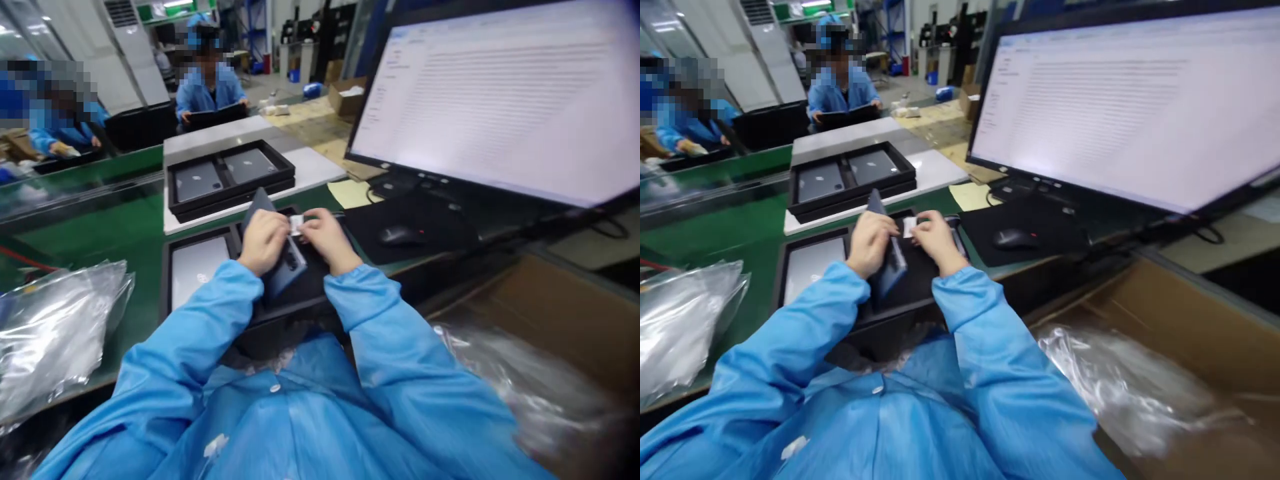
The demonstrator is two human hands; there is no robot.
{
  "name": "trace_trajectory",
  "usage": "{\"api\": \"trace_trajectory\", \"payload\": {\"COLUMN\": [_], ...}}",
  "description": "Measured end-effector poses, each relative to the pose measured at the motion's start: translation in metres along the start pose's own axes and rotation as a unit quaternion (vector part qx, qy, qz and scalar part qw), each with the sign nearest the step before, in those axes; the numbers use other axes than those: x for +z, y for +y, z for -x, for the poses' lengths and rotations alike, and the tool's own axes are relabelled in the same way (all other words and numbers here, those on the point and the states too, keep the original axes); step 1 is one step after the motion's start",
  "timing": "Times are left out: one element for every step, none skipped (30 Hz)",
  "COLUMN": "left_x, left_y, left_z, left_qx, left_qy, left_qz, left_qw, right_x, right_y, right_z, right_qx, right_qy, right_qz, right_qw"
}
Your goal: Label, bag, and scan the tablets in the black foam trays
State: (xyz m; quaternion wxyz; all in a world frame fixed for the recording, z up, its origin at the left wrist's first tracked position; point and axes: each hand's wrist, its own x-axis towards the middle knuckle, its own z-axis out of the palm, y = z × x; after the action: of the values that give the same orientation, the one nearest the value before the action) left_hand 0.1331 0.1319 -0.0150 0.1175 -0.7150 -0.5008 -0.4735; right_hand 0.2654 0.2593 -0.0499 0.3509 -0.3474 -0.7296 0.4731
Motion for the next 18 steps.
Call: {"api": "trace_trajectory", "payload": {"left_x": [-0.006, -0.013, -0.018, -0.022, -0.024, -0.025, -0.024, -0.022, -0.019, -0.015, -0.011, -0.007, -0.003, 0.002, 0.007, 0.011, 0.014, 0.016], "left_y": [-0.003, -0.006, -0.006, -0.006, -0.005, -0.003, -0.002, 0.0, 0.002, 0.004, 0.006, 0.008, 0.01, 0.011, 0.013, 0.014, 0.016, 0.019], "left_z": [0.003, 0.007, 0.009, 0.011, 0.011, 0.011, 0.011, 0.01, 0.008, 0.007, 0.006, 0.006, 0.006, 0.007, 0.008, 0.01, 0.011, 0.011], "left_qx": [-0.01, -0.028, -0.048, -0.065, -0.076, -0.082, -0.085, -0.087, -0.09, -0.093, -0.098, -0.103, -0.108, -0.112, -0.116, -0.123, -0.132, -0.144], "left_qy": [0.067, 0.102, 0.115, 0.113, 0.106, 0.1, 0.098, 0.092, 0.081, 0.06, 0.026, -0.025, -0.09, -0.164, -0.242, -0.317, -0.379, -0.424], "left_qz": [0.022, 0.031, 0.032, 0.027, 0.019, 0.01, 0.0, -0.011, -0.022, -0.034, -0.046, -0.056, -0.064, -0.07, -0.075, -0.078, -0.082, -0.086], "left_qw": [0.997, 0.994, 0.992, 0.991, 0.991, 0.992, 0.992, 0.992, 0.992, 0.993, 0.994, 0.993, 0.988, 0.978, 0.961, 0.937, 0.912, 0.89], "right_x": [0.004, 0.009, 0.013, 0.017, 0.02, 0.021, 0.021, 0.02, 0.017, 0.014, 0.01, 0.006, 0.002, -0.001, -0.003, -0.003, -0.004, -0.003], "right_y": [0.0, -0.001, -0.001, -0.001, -0.001, -0.002, -0.003, -0.004, -0.006, -0.007, -0.008, -0.009, -0.009, -0.009, -0.008, -0.007, -0.007, -0.007], "right_z": [0.004, 0.006, 0.009, 0.01, 0.01, 0.01, 0.009, 0.007, 0.005, 0.002, 0.0, -0.002, -0.004, -0.005, -0.006, -0.007, -0.007, -0.007], "right_qx": [0.006, 0.013, 0.02, 0.025, 0.027, 0.027, 0.025, 0.019, 0.008, -0.007, -0.022, -0.035, -0.044, -0.046, -0.042, -0.039, -0.037, -0.039], "right_qy": [-0.036, -0.055, -0.059, -0.056, -0.056, -0.057, -0.058, -0.054, -0.039, -0.012, 0.024, 0.067, 0.109, 0.143, 0.163, 0.173, 0.175, 0.171], "right_qz": [0.022, 0.033, 0.037, 0.037, 0.039, 0.041, 0.043, 0.045, 0.046, 0.044, 0.037, 0.023, 0.006, -0.013, -0.03, -0.044, -0.053, -0.056], "right_qw": [0.999, 0.998, 0.997, 0.997, 0.997, 0.997, 0.997, 0.997, 0.998, 0.999, 0.999, 0.997, 0.993, 0.989, 0.985, 0.983, 0.982, 0.983]}}
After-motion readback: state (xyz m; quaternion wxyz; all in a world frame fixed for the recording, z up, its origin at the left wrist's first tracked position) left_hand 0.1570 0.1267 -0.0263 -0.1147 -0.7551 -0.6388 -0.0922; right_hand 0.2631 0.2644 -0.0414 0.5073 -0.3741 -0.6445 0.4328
